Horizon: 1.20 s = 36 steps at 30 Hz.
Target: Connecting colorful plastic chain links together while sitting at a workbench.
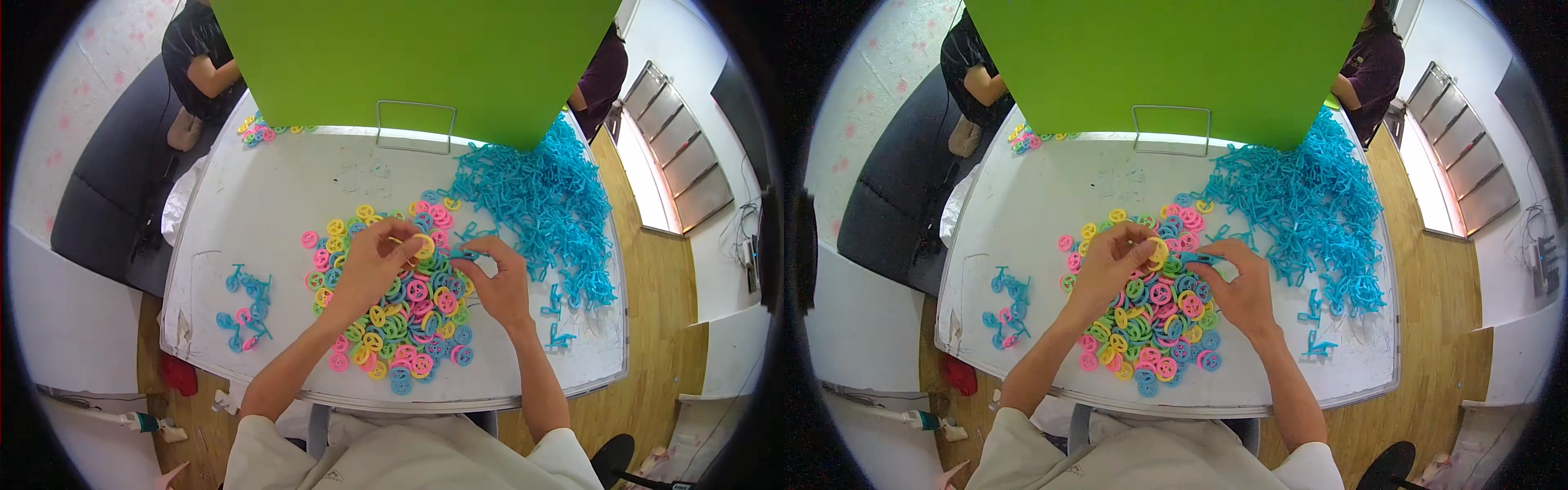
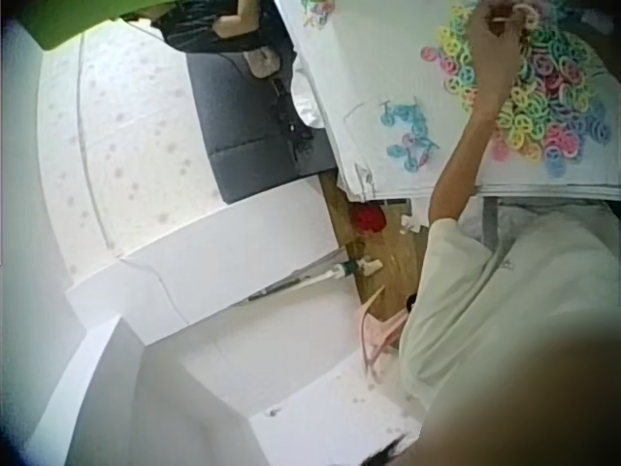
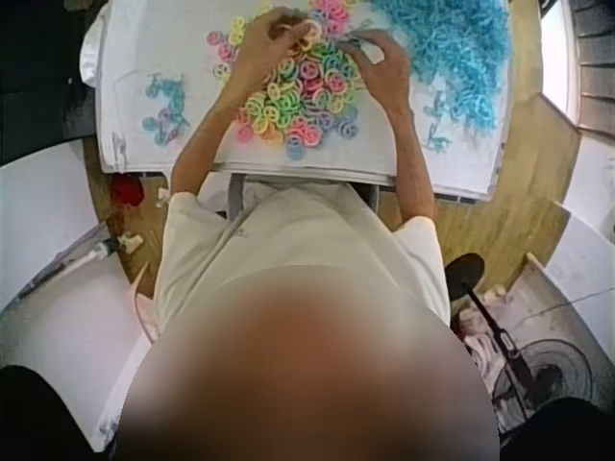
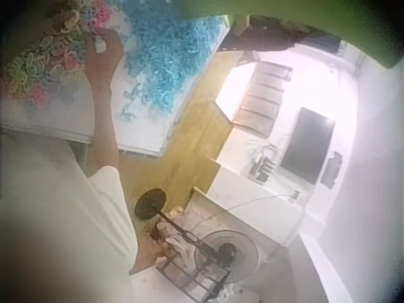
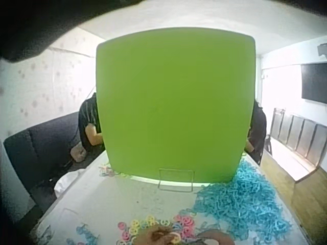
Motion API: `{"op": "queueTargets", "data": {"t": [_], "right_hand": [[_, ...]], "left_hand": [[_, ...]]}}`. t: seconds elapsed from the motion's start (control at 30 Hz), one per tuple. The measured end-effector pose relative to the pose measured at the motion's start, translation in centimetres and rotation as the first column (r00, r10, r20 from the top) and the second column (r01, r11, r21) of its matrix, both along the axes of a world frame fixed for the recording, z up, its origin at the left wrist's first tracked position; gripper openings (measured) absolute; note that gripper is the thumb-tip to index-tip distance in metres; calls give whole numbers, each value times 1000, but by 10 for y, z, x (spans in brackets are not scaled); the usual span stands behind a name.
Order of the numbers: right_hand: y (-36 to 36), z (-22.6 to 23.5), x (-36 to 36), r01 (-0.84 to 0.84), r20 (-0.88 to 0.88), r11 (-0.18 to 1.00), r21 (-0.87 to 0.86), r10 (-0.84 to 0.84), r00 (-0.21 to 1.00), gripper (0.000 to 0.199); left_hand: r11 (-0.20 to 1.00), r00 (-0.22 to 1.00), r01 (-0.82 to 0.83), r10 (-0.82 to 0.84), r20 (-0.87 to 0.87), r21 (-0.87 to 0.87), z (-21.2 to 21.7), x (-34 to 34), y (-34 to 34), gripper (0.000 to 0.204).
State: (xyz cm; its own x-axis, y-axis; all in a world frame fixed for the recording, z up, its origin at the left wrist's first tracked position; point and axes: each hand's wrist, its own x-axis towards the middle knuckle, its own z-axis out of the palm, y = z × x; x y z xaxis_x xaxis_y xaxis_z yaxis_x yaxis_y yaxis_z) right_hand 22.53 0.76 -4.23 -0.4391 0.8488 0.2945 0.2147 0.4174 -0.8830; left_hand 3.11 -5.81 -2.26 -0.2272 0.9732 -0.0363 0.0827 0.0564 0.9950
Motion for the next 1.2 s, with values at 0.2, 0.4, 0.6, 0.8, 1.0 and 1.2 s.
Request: {"op": "queueTargets", "data": {"t": [0.2,0.4,0.6,0.8,1.0,1.2], "right_hand": [[-3,3,-7,-59,-3,976,210,61,998,22],[-6,1,-6,-91,3,990,110,91,996,20],[-7,8,-5,-111,62,991,-80,116,991,13],[-6,4,-5,-14,46,980,-200,24,999,14],[-2,-1,0,-216,-255,801,-559,82,963,15],[-4,-7,-5,-359,-397,604,-712,75,915,19]], "left_hand": [[999,977,46,-44,209,-6,-11,7,-2,14],[999,987,-41,39,153,8,-11,15,-2,3],[974,995,-95,99,-9,208,-23,25,-6,6],[957,993,-89,108,-55,275,-22,33,-10,24],[932,987,-102,139,-83,349,-21,35,-10,26],[931,958,-89,178,-225,355,-26,31,-12,28]]}}
